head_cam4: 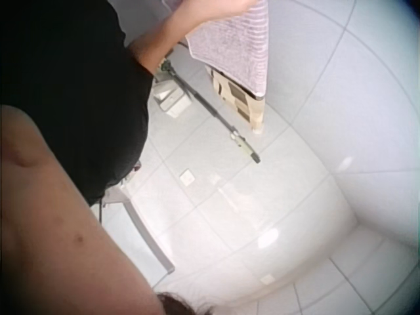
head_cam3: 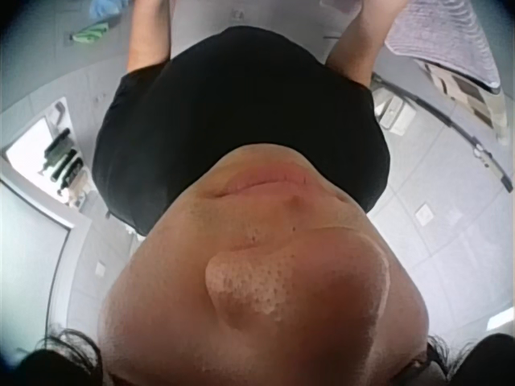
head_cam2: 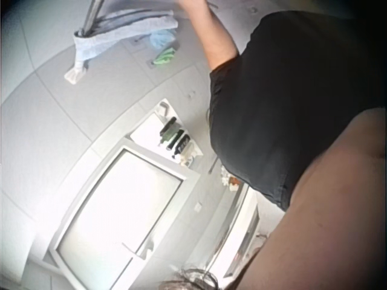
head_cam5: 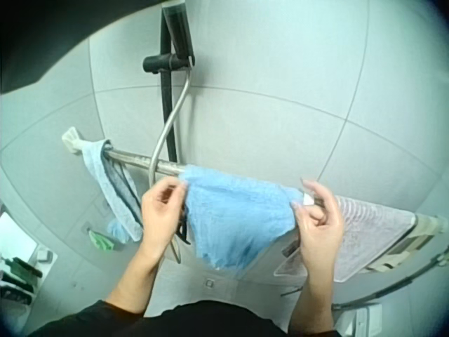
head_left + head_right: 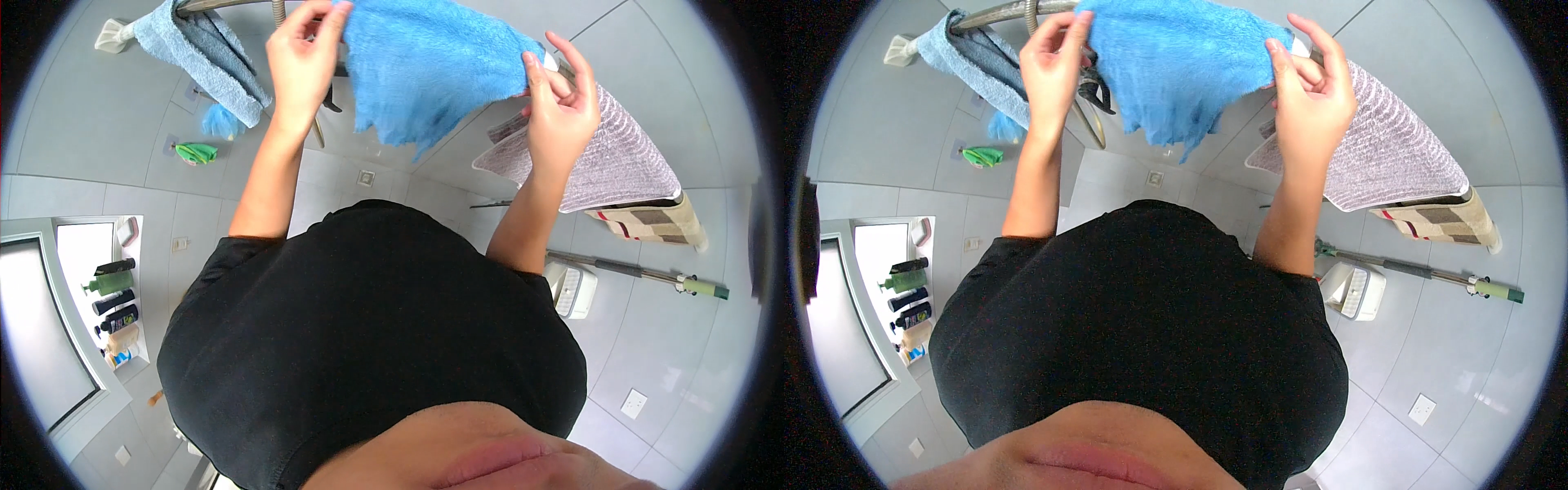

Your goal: The person washes and wrings out a cloth under running water at the sink by hand, then hangs the cloth onto an overhead rack.

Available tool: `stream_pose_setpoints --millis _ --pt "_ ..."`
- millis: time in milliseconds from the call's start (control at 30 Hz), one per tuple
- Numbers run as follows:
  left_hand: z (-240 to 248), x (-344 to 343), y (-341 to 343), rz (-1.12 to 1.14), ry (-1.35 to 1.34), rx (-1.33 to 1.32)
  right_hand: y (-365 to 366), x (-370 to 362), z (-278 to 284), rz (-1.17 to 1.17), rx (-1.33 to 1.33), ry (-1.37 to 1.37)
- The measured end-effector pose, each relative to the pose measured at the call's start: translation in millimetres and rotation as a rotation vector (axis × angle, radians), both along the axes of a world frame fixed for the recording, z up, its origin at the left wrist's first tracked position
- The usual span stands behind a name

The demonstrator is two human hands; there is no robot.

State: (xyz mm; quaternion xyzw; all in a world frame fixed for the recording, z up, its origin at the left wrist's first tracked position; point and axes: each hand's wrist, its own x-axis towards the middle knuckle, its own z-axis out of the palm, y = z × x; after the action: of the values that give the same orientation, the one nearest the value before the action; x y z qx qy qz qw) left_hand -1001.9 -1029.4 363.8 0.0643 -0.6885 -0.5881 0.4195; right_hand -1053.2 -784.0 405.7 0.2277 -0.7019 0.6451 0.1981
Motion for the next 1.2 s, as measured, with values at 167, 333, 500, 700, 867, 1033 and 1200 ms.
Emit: stream_pose_setpoints --millis 167,333,500,700,867,1033,1200 --pt "7 1 -5 0.135 0.081 0.019 7 -8 -18 -0.023 -0.086 0.051" --pt "6 0 -13 0.164 0.235 0.084 6 -9 -20 0.041 -0.241 0.095" --pt "0 2 -13 0.181 0.138 -0.069 -22 8 -15 0.071 -0.159 0.017" --pt "-64 -5 -16 0.003 -0.026 -0.11 -16 -13 -72 0.221 -0.014 -0.049" --pt "-111 -12 -10 -0.228 -0.035 0.062 -37 -2 -119 0.257 -0.047 -0.233" --pt "-142 -15 -11 -0.025 -0.053 0.001 -43 -15 -162 0.163 0.129 -0.291" --pt "-132 -15 -26 0.23 -0.088 -0.109 -33 -8 -147 -0.115 -0.011 -0.21"
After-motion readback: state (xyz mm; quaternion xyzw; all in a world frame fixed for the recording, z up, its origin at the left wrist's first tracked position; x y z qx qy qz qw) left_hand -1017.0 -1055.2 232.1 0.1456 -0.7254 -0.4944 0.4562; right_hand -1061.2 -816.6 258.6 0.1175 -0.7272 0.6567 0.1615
